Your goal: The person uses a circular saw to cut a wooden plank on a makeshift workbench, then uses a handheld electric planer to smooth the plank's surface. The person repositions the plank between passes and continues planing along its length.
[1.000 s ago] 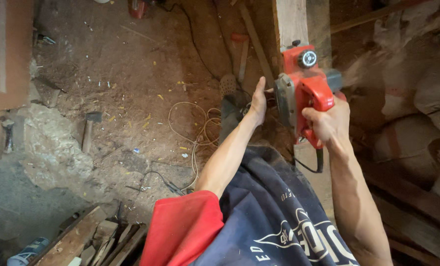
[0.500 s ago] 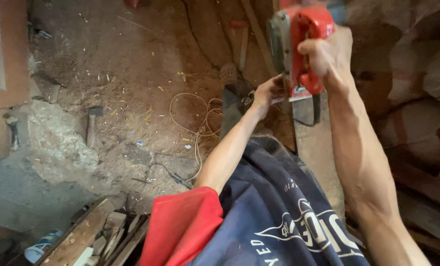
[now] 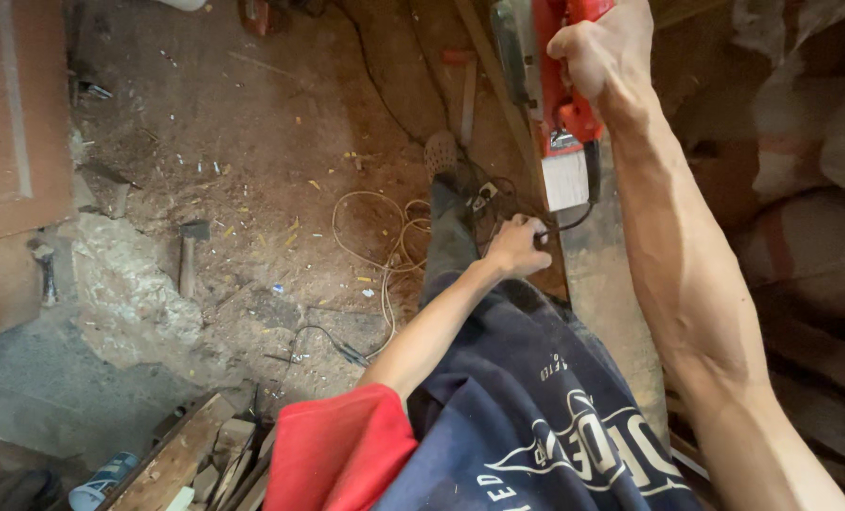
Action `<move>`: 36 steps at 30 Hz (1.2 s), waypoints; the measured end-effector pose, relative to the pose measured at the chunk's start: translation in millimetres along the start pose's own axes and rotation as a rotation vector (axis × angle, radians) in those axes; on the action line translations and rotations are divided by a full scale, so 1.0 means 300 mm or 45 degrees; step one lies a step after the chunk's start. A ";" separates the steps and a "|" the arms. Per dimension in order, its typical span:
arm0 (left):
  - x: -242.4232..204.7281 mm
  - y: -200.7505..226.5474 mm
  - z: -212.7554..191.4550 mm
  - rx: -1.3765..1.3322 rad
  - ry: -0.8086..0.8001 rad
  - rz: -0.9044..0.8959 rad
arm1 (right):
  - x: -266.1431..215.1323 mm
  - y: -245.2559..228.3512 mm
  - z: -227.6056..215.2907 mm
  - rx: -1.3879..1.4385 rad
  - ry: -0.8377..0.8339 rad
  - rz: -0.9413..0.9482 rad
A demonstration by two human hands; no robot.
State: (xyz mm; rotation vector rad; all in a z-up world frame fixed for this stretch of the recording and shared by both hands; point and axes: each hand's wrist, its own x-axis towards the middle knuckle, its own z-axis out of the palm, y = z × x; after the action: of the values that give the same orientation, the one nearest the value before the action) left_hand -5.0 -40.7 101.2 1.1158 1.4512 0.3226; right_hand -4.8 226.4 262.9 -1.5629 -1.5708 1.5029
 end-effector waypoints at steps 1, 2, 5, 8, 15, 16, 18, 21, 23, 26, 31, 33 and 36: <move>-0.017 0.017 -0.028 0.005 0.019 -0.062 | 0.014 0.000 0.000 0.010 -0.001 0.028; -0.034 0.029 -0.050 0.008 0.040 -0.125 | 0.025 0.000 0.004 0.020 -0.005 0.056; -0.062 0.068 -0.071 -0.047 0.201 -0.318 | 0.050 -0.005 0.007 0.127 -0.012 0.072; -0.036 0.096 -0.080 -0.006 0.395 -0.272 | 0.096 -0.026 0.033 0.045 0.005 0.094; 0.084 0.211 -0.146 -0.837 0.249 0.001 | 0.169 -0.097 0.084 -0.101 0.067 0.205; 0.107 0.231 -0.157 -0.848 0.312 -0.040 | 0.176 -0.099 0.083 -0.091 0.060 0.192; 0.147 0.256 -0.202 -0.852 0.426 -0.101 | 0.194 -0.110 0.100 -0.076 0.048 0.168; 0.232 0.279 -0.275 -0.810 0.622 -0.123 | 0.251 -0.117 0.114 -0.183 0.078 0.205; 0.265 0.287 -0.323 -0.780 0.711 -0.114 | 0.283 -0.129 0.132 -0.068 0.063 0.212; 0.321 0.295 -0.379 -0.724 0.777 -0.109 | 0.346 -0.142 0.144 -0.061 0.065 0.209; 0.390 0.309 -0.451 -0.736 0.896 -0.038 | 0.445 -0.168 0.152 -0.130 0.054 0.181; 0.426 0.324 -0.487 -0.687 0.918 -0.056 | 0.491 -0.188 0.158 -0.162 0.068 0.181; 0.475 0.339 -0.541 -0.654 0.959 -0.099 | 0.555 -0.212 0.176 -0.072 0.051 0.204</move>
State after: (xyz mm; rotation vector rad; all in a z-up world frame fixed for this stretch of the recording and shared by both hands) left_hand -78.4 184.6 129.5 0.5210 1.8990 1.0765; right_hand -118.3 372.4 243.9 -1.7769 -1.5085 1.5115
